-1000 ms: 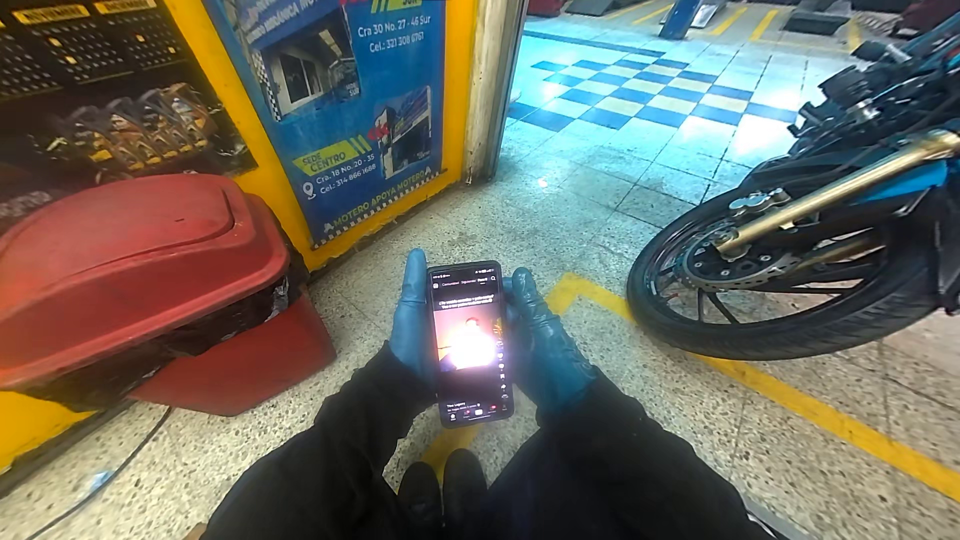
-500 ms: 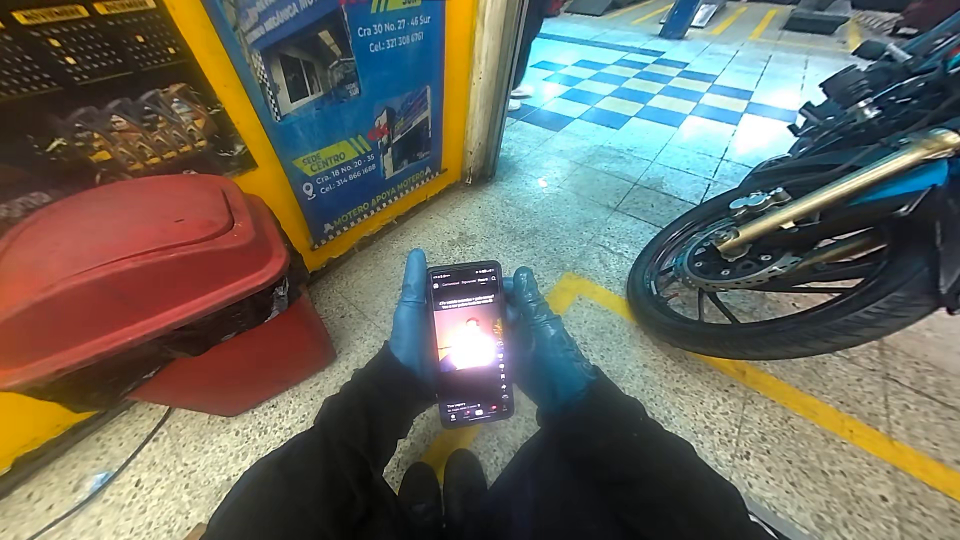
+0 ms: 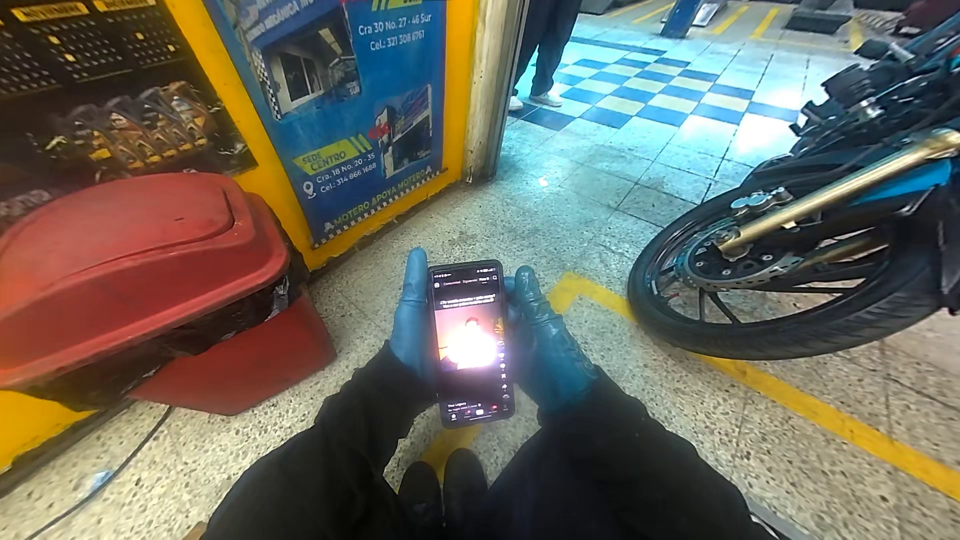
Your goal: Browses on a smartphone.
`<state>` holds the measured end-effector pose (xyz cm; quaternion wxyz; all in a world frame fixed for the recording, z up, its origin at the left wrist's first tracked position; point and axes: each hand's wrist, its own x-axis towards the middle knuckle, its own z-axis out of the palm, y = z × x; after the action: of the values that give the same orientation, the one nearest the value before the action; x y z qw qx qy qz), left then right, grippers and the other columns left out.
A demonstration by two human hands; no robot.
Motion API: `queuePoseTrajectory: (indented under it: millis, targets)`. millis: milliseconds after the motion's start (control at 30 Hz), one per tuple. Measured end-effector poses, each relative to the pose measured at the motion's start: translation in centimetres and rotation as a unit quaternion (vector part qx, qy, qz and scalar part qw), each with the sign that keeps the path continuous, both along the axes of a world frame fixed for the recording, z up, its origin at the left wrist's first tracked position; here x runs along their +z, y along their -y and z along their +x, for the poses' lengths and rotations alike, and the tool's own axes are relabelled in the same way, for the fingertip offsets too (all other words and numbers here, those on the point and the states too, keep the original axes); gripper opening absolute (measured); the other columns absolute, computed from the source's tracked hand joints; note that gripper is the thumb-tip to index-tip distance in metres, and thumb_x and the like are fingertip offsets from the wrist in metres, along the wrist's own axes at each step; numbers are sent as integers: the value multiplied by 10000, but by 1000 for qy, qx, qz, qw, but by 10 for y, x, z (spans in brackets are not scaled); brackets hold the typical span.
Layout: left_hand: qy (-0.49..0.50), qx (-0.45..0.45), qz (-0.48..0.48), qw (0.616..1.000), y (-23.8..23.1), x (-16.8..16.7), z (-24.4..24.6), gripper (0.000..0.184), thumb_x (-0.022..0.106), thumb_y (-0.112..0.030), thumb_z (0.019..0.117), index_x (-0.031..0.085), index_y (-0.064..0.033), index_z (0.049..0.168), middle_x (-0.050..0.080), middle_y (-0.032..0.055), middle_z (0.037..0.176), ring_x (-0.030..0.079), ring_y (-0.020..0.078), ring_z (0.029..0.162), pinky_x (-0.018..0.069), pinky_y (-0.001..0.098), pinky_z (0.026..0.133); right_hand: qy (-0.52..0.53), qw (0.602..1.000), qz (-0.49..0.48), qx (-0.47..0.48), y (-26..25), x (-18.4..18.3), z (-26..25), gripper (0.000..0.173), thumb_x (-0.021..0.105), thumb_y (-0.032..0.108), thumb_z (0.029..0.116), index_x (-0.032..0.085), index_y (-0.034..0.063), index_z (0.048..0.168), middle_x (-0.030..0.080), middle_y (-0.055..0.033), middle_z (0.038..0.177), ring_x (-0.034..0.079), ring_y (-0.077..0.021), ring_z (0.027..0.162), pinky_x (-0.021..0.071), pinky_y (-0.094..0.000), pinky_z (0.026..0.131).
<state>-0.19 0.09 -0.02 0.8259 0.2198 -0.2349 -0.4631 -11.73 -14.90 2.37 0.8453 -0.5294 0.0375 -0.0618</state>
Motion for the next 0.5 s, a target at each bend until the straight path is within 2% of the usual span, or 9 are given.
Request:
queuePoseTrajectory:
  millis: [133, 500]
  targets:
    - [-11, -34, -16, 999, 0, 1, 0, 900, 244, -840, 920, 563, -141, 1387, 635, 185, 1289, 630, 295, 1188, 541, 519, 967, 5, 1000, -13, -5, 0, -1, 0, 619, 319, 678, 1027, 567, 199, 1329, 649, -78, 1214, 631, -212, 1147, 553, -466, 956]
    - [9, -4, -3, 1000, 0, 0, 0, 886, 275, -833, 925, 578, -131, 1372, 646, 194, 1274, 641, 305, 1170, 541, 531, 969, 27, 999, -34, -7, -1, -2, -1, 628, 290, 653, 1046, 550, 176, 1360, 646, -97, 1233, 636, -227, 1150, 558, -470, 953]
